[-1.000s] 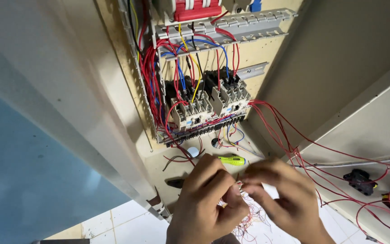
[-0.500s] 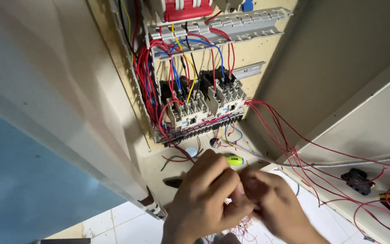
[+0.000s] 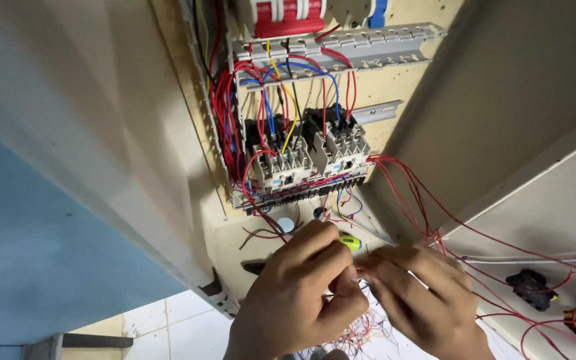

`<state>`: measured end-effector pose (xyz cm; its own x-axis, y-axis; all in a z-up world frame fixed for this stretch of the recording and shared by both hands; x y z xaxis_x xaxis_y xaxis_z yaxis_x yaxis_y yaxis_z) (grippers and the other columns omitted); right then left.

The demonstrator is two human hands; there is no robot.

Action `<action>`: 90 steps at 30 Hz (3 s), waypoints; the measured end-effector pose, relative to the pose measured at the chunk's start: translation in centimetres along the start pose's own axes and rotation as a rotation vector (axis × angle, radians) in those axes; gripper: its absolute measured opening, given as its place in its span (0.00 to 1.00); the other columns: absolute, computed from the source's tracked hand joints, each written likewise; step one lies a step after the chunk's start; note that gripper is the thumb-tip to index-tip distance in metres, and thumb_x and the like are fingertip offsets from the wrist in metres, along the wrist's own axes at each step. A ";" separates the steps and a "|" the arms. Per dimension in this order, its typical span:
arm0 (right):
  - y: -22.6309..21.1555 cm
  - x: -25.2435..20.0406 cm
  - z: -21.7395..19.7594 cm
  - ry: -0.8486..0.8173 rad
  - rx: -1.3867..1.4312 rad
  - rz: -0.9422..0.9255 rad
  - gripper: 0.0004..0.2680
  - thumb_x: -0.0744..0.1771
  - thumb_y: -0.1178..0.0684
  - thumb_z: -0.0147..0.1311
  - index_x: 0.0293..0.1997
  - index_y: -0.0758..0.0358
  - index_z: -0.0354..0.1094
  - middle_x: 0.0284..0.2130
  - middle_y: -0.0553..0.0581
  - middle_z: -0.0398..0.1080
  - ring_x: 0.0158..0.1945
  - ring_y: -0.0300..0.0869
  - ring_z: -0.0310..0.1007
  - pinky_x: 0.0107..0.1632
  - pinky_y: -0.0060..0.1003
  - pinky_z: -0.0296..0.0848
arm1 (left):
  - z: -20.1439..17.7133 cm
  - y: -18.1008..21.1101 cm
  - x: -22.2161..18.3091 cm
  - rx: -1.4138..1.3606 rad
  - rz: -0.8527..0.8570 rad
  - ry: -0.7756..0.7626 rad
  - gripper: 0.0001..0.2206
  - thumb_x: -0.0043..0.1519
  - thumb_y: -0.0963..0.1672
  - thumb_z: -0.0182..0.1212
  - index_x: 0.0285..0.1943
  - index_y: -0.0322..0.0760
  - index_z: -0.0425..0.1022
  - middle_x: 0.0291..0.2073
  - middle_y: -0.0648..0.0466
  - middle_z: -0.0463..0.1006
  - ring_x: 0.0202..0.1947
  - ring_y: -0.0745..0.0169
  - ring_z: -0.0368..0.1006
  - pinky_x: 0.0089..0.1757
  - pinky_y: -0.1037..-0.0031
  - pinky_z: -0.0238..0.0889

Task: A person is wiring an electrical control panel by stripping wire ends and securing them into terminals using a screwdriver.

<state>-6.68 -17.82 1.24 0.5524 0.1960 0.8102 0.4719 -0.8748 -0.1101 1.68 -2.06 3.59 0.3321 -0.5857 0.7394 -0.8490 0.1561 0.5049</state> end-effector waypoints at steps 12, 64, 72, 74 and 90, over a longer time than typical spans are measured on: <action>4.3 -3.0 0.8 -0.051 0.592 0.632 0.10 0.70 0.50 0.46 0.30 0.60 0.65 0.27 0.50 0.71 0.31 0.37 0.67 0.34 0.33 0.67 | 0.7 1.1 2.8 0.286 0.107 -0.049 0.04 0.68 0.39 0.57 0.44 0.28 0.70 0.36 0.47 0.64 0.37 0.49 0.64 0.42 0.65 0.60; 10.6 0.1 4.3 0.241 1.207 0.927 0.09 0.70 0.53 0.44 0.32 0.65 0.64 0.26 0.56 0.63 0.23 0.41 0.61 0.29 0.35 0.60 | 1.0 -1.7 15.4 1.006 -0.037 -0.637 0.05 0.57 0.36 0.63 0.39 0.33 0.76 0.36 0.48 0.72 0.35 0.42 0.79 0.27 0.49 0.73; 15.8 -14.8 13.4 -0.651 0.128 0.830 0.14 0.65 0.49 0.60 0.57 0.53 0.72 0.58 0.53 0.67 0.60 0.50 0.70 0.64 0.54 0.73 | 3.2 -9.5 16.3 1.329 -0.015 -0.624 0.13 0.43 0.29 0.66 0.30 0.34 0.77 0.27 0.55 0.70 0.24 0.48 0.74 0.19 0.60 0.70; 17.1 -18.1 16.2 -0.623 -0.013 0.598 0.19 0.61 0.45 0.65 0.57 0.47 0.68 0.59 0.52 0.64 0.59 0.58 0.63 0.58 0.57 0.67 | 3.8 -10.4 16.3 1.375 -0.102 -0.680 0.16 0.35 0.29 0.70 0.26 0.37 0.78 0.21 0.57 0.67 0.21 0.50 0.69 0.19 0.67 0.62; 18.2 -19.5 19.7 -0.560 -0.060 0.589 0.14 0.64 0.44 0.58 0.53 0.51 0.68 0.56 0.55 0.69 0.61 0.57 0.63 0.55 0.59 0.63 | 5.2 -14.1 15.5 1.206 0.029 -0.471 0.06 0.54 0.38 0.58 0.33 0.35 0.82 0.24 0.57 0.77 0.26 0.41 0.78 0.23 0.53 0.70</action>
<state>4.70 -28.80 -27.90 0.9677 -0.1255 0.2189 -0.0327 -0.9226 -0.3844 16.63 -17.50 5.61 0.3413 -0.8545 0.3917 -0.7676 -0.4938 -0.4085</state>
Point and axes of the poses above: each hand's wrist, its own x-axis towards the middle knuckle, its own z-axis out of the palm, y = z × x, the point moved 2 cm from there along x, towards the middle knuckle
